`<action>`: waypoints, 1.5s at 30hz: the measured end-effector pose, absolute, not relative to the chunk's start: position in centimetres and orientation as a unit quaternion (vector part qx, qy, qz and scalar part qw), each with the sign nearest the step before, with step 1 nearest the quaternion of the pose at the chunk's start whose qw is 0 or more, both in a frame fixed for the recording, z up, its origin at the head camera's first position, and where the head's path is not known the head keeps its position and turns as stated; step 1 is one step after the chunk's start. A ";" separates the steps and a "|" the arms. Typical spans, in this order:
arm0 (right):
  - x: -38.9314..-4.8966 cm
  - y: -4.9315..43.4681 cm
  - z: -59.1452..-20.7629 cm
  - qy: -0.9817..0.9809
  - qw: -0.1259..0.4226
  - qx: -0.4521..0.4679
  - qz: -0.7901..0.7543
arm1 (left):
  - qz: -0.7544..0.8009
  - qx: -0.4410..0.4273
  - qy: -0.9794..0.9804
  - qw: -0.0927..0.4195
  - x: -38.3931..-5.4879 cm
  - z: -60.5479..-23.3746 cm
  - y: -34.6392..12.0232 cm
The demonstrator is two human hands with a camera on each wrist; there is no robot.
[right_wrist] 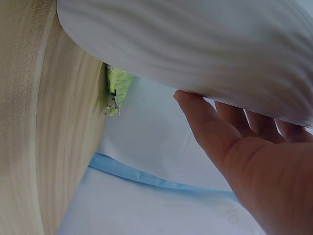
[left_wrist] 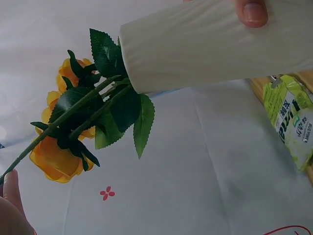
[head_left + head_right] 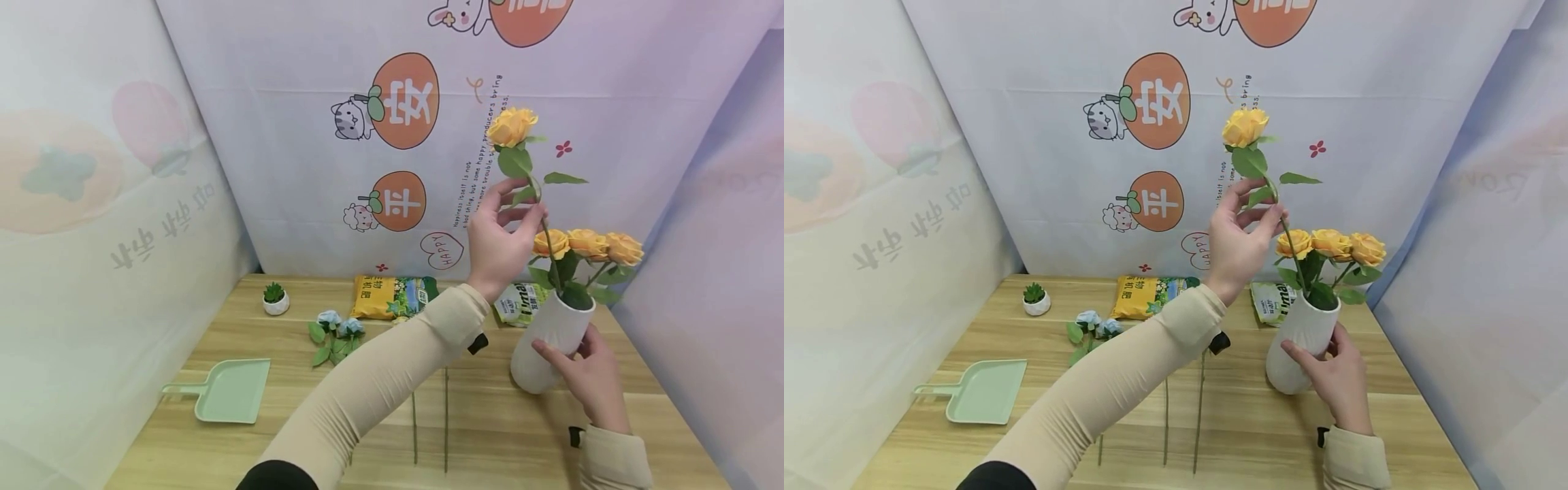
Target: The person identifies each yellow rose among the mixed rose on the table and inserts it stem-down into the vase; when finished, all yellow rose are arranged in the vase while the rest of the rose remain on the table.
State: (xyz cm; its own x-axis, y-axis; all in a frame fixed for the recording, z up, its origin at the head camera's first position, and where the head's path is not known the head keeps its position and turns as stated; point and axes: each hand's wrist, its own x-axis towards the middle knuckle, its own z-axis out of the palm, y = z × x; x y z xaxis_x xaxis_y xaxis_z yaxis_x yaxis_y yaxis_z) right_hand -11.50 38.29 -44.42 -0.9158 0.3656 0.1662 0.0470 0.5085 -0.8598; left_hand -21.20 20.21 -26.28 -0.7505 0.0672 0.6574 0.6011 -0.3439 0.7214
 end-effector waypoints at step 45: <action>-11.4 38.6 -44.3 -0.859 0.160 -0.114 0.473 | -0.714 -0.252 -0.632 0.165 -19.7 -35.3 24.0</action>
State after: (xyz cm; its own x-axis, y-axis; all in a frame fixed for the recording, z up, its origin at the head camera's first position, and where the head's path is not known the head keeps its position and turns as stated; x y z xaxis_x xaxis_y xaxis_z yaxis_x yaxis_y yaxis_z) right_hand -11.40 38.55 -44.33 -0.9230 0.3466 0.1670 0.0438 0.5260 -0.8494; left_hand -19.67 23.96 -35.30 -0.8184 0.0824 0.5687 0.5545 -0.1465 0.8192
